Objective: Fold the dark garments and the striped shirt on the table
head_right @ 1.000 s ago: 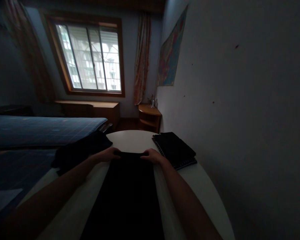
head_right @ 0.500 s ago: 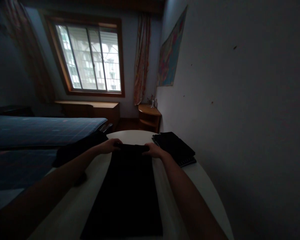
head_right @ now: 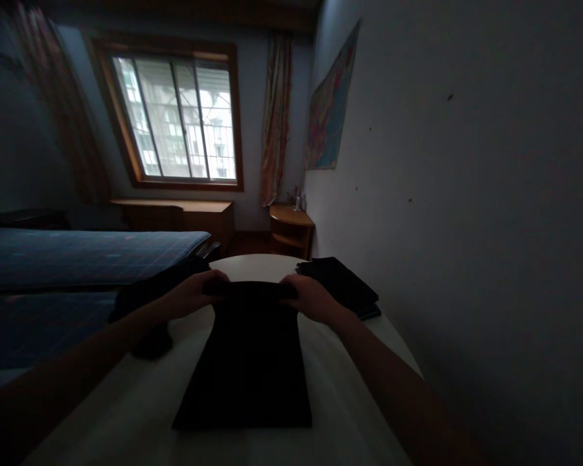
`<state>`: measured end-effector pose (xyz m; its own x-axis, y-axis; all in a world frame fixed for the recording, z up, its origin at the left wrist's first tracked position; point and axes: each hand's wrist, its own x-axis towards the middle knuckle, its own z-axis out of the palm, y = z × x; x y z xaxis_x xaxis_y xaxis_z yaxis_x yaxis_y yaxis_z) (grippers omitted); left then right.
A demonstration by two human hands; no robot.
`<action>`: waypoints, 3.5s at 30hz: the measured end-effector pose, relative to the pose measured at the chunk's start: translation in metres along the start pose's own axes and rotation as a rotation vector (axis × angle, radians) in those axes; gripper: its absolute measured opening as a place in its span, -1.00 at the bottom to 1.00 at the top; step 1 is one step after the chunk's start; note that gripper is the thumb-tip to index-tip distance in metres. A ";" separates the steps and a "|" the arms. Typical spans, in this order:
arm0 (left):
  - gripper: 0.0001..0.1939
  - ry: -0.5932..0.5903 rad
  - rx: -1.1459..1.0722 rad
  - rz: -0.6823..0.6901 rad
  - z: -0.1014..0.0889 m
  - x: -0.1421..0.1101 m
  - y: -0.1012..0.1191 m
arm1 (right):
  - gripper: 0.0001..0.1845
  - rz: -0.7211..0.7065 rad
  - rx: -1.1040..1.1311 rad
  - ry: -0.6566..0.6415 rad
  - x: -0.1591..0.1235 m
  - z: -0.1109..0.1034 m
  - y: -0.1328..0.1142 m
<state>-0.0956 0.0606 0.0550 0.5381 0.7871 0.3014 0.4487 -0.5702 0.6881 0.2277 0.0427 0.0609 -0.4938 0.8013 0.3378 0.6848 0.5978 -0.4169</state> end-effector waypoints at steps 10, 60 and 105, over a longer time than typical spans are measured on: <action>-0.57 -0.115 0.107 0.129 0.027 -0.086 0.033 | -0.58 -0.210 -0.321 -0.081 -0.078 0.024 -0.051; -0.64 0.063 -0.035 -0.170 0.069 -0.081 -0.056 | -0.60 0.226 0.475 -0.065 -0.092 0.065 0.033; -0.61 0.090 0.161 0.024 0.076 -0.081 -0.016 | -0.55 0.098 0.097 0.043 -0.077 0.075 -0.027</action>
<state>-0.0920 -0.0122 -0.0308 0.4870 0.7869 0.3790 0.5489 -0.6133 0.5679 0.2069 -0.0328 -0.0172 -0.4028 0.8552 0.3263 0.6722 0.5183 -0.5287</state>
